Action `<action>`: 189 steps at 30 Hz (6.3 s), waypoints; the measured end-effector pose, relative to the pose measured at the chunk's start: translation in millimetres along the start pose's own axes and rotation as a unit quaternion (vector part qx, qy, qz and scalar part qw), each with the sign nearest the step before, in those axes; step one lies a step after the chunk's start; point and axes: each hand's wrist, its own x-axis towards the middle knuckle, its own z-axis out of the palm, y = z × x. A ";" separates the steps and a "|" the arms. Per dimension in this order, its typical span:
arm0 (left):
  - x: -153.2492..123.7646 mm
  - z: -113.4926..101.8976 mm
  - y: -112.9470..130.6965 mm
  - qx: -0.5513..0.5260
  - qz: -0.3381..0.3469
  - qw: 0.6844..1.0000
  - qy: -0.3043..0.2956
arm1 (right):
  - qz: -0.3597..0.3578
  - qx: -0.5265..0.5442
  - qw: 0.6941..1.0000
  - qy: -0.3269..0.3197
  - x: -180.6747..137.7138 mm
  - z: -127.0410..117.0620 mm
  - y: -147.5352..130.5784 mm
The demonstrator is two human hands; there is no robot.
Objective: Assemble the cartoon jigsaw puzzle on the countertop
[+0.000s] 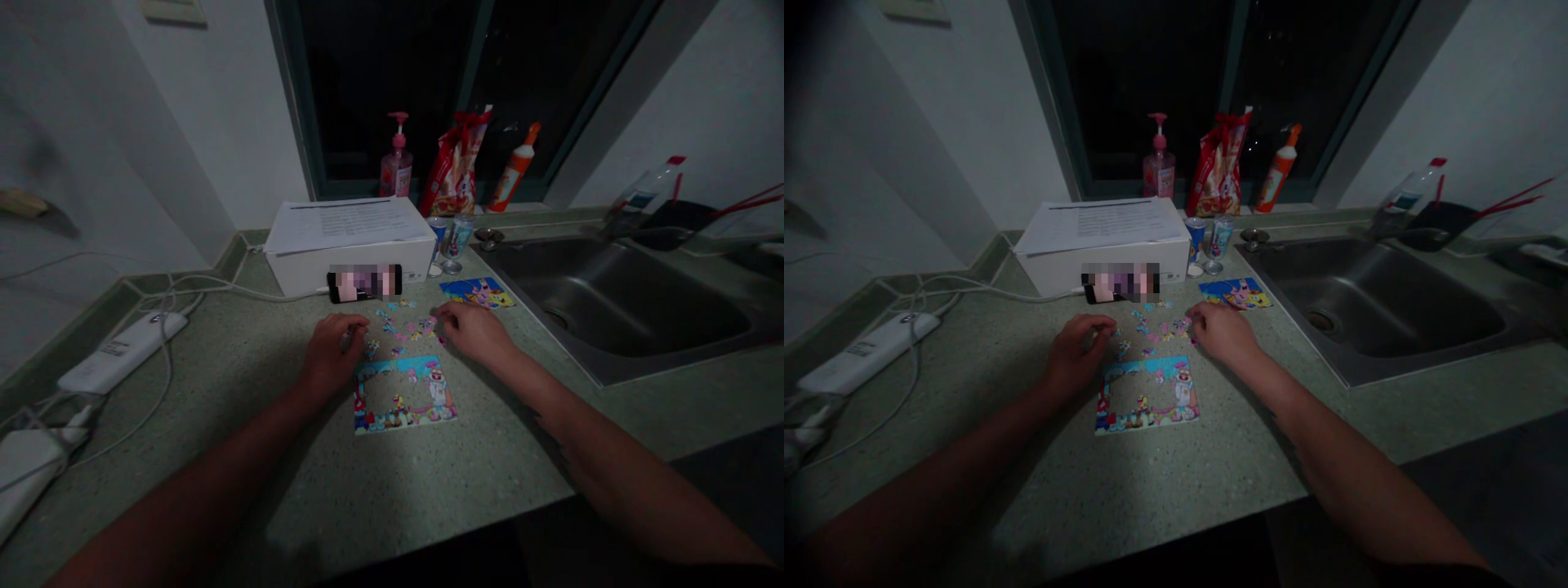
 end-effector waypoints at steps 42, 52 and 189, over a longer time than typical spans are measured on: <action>0.5 0.1 0.4 0.014 0.002 1.000 -0.010 | -0.018 0.010 1.000 -0.011 -0.7 1.6 -0.2; 0.6 1.0 0.8 0.012 0.005 1.000 -0.004 | -0.014 0.004 1.000 -0.011 -0.2 2.7 -1.2; 2.6 5.1 0.1 0.023 -0.029 0.999 0.012 | -0.058 0.262 0.951 -0.154 -24.6 23.1 -97.2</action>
